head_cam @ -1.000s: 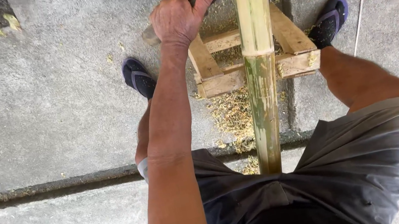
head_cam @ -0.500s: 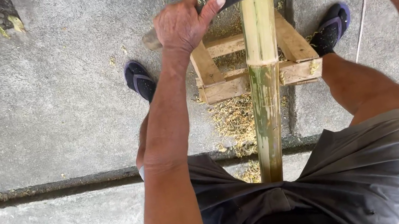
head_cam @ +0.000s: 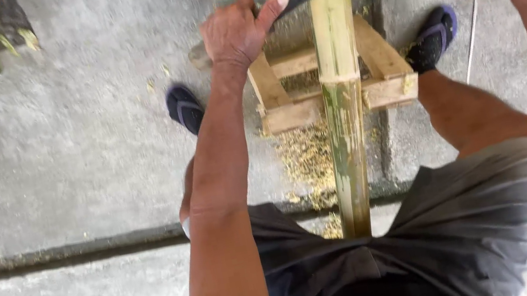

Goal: Using a machete to carve and smooth a bamboo pole.

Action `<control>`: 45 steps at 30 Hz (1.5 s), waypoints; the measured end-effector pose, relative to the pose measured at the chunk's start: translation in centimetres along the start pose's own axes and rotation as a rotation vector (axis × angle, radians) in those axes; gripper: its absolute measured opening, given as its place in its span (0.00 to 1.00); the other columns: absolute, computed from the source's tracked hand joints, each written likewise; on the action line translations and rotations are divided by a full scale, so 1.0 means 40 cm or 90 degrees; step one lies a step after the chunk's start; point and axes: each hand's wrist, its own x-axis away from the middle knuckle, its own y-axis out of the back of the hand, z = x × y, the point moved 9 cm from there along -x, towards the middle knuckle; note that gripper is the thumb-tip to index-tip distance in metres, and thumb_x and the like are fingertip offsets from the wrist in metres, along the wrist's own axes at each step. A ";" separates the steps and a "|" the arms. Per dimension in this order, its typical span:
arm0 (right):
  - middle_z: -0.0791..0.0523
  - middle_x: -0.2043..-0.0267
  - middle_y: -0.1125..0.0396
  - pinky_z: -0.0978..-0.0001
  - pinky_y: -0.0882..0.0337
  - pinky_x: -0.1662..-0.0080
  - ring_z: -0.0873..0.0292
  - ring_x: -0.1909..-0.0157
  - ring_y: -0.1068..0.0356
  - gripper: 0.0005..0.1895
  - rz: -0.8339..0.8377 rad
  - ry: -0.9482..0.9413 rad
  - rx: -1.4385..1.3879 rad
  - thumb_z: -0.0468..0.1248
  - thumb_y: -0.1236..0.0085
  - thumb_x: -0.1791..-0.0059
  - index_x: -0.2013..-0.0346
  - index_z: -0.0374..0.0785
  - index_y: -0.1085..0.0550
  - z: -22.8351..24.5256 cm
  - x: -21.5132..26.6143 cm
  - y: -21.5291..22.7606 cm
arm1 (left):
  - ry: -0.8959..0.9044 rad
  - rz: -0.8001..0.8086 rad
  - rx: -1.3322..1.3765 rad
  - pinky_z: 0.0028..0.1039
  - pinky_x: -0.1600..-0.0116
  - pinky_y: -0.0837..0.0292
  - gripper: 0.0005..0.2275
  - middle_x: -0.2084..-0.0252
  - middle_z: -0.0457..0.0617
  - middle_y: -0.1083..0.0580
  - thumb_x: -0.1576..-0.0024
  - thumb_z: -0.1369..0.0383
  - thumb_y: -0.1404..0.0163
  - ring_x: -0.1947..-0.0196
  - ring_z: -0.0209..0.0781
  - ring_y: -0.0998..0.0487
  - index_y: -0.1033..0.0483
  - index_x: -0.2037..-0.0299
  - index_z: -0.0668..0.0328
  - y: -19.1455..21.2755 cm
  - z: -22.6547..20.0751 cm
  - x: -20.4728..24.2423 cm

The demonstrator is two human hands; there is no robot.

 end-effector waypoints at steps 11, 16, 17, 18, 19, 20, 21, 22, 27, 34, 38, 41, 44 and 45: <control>0.64 0.77 0.36 0.64 0.38 0.55 0.62 0.66 0.34 0.30 -0.031 0.016 0.208 0.72 0.52 0.51 0.64 0.52 0.23 0.008 0.035 -0.016 | 0.011 0.060 -0.014 0.36 0.80 0.42 0.41 0.89 0.36 0.39 0.50 0.23 0.81 0.88 0.32 0.36 0.28 0.80 0.48 -0.039 0.014 -0.004; 0.63 0.80 0.36 0.68 0.36 0.57 0.63 0.70 0.35 0.32 -0.056 0.050 0.244 0.76 0.49 0.50 0.69 0.53 0.23 0.106 -0.005 0.121 | 0.055 0.109 -0.016 0.31 0.81 0.47 0.40 0.87 0.36 0.41 0.51 0.23 0.82 0.87 0.29 0.42 0.28 0.78 0.45 -0.067 0.040 0.059; 0.60 0.80 0.36 0.64 0.34 0.58 0.59 0.73 0.35 0.32 0.048 -0.015 0.152 0.73 0.46 0.50 0.69 0.48 0.23 0.105 -0.031 0.110 | 0.050 0.116 -0.021 0.31 0.82 0.48 0.40 0.86 0.36 0.41 0.52 0.23 0.82 0.87 0.29 0.42 0.28 0.78 0.46 -0.077 0.055 0.048; 0.56 0.81 0.35 0.60 0.33 0.60 0.55 0.76 0.36 0.32 0.147 -0.085 0.064 0.70 0.42 0.50 0.70 0.43 0.23 0.107 -0.049 0.095 | 0.044 0.123 -0.025 0.31 0.83 0.48 0.40 0.86 0.35 0.41 0.52 0.22 0.82 0.86 0.29 0.42 0.29 0.78 0.47 -0.089 0.070 0.039; 0.56 0.81 0.35 0.60 0.33 0.60 0.55 0.76 0.36 0.32 0.155 -0.087 0.060 0.70 0.42 0.50 0.70 0.43 0.23 0.115 -0.029 0.092 | 0.045 0.132 -0.025 0.31 0.83 0.48 0.40 0.86 0.35 0.41 0.52 0.22 0.82 0.86 0.29 0.42 0.29 0.78 0.47 -0.100 0.073 0.054; 0.56 0.83 0.36 0.59 0.35 0.65 0.55 0.78 0.37 0.32 0.199 -0.123 0.069 0.70 0.43 0.51 0.69 0.44 0.22 0.112 -0.006 0.081 | 0.039 0.117 0.001 0.32 0.84 0.48 0.40 0.86 0.35 0.42 0.51 0.22 0.83 0.87 0.29 0.42 0.29 0.77 0.47 -0.101 0.074 0.065; 0.55 0.85 0.36 0.58 0.36 0.70 0.55 0.81 0.39 0.31 0.230 -0.155 0.081 0.70 0.43 0.52 0.68 0.44 0.20 0.102 -0.013 0.079 | 0.032 0.089 0.025 0.32 0.85 0.48 0.40 0.86 0.35 0.42 0.50 0.23 0.83 0.87 0.29 0.43 0.29 0.76 0.47 -0.087 0.081 0.047; 0.55 0.85 0.36 0.58 0.36 0.70 0.55 0.81 0.39 0.31 0.226 -0.154 0.082 0.70 0.43 0.52 0.68 0.44 0.20 0.113 0.008 0.088 | 0.031 0.085 0.024 0.32 0.85 0.48 0.40 0.86 0.35 0.42 0.50 0.23 0.83 0.87 0.29 0.43 0.29 0.76 0.47 -0.071 0.073 0.072; 0.65 0.79 0.37 0.60 0.35 0.52 0.62 0.68 0.36 0.32 0.086 -0.028 0.208 0.74 0.47 0.53 0.77 0.50 0.23 0.123 0.036 0.060 | 0.011 0.129 -0.014 0.35 0.79 0.45 0.39 0.85 0.33 0.41 0.48 0.24 0.81 0.86 0.30 0.42 0.28 0.76 0.46 -0.070 0.057 0.105; 0.66 0.84 0.43 0.58 0.40 0.50 0.64 0.71 0.41 0.33 0.039 -0.022 0.253 0.75 0.52 0.52 0.78 0.53 0.24 0.152 0.107 0.105 | 0.043 0.147 0.046 0.40 0.84 0.43 0.40 0.86 0.35 0.39 0.51 0.24 0.80 0.88 0.33 0.39 0.27 0.74 0.49 -0.056 0.018 0.119; 0.65 0.78 0.43 0.57 0.38 0.43 0.62 0.67 0.41 0.34 0.058 -0.035 0.160 0.73 0.59 0.50 0.74 0.48 0.26 0.039 0.150 -0.030 | -0.028 0.058 -0.032 0.37 0.77 0.43 0.41 0.87 0.37 0.40 0.48 0.23 0.79 0.86 0.32 0.40 0.27 0.78 0.51 -0.035 0.018 0.078; 0.64 0.78 0.46 0.55 0.39 0.45 0.60 0.69 0.43 0.37 0.109 -0.065 0.124 0.74 0.66 0.50 0.74 0.46 0.30 0.066 0.178 -0.025 | -0.008 0.058 0.011 0.39 0.81 0.44 0.40 0.86 0.36 0.41 0.47 0.24 0.79 0.87 0.32 0.42 0.28 0.77 0.49 -0.057 0.013 0.141; 0.65 0.83 0.46 0.53 0.39 0.47 0.61 0.73 0.43 0.41 0.121 -0.059 0.218 0.79 0.69 0.50 0.80 0.48 0.32 0.106 0.153 0.031 | -0.004 0.113 0.006 0.39 0.83 0.43 0.39 0.85 0.36 0.43 0.49 0.25 0.81 0.87 0.33 0.43 0.29 0.77 0.49 -0.107 0.038 0.158; 0.66 0.84 0.45 0.54 0.38 0.46 0.63 0.74 0.42 0.43 0.112 -0.026 0.277 0.82 0.70 0.50 0.83 0.50 0.32 0.128 0.164 0.037 | -0.022 0.120 -0.035 0.38 0.81 0.41 0.39 0.84 0.37 0.43 0.49 0.25 0.81 0.85 0.33 0.42 0.29 0.79 0.50 -0.131 0.045 0.190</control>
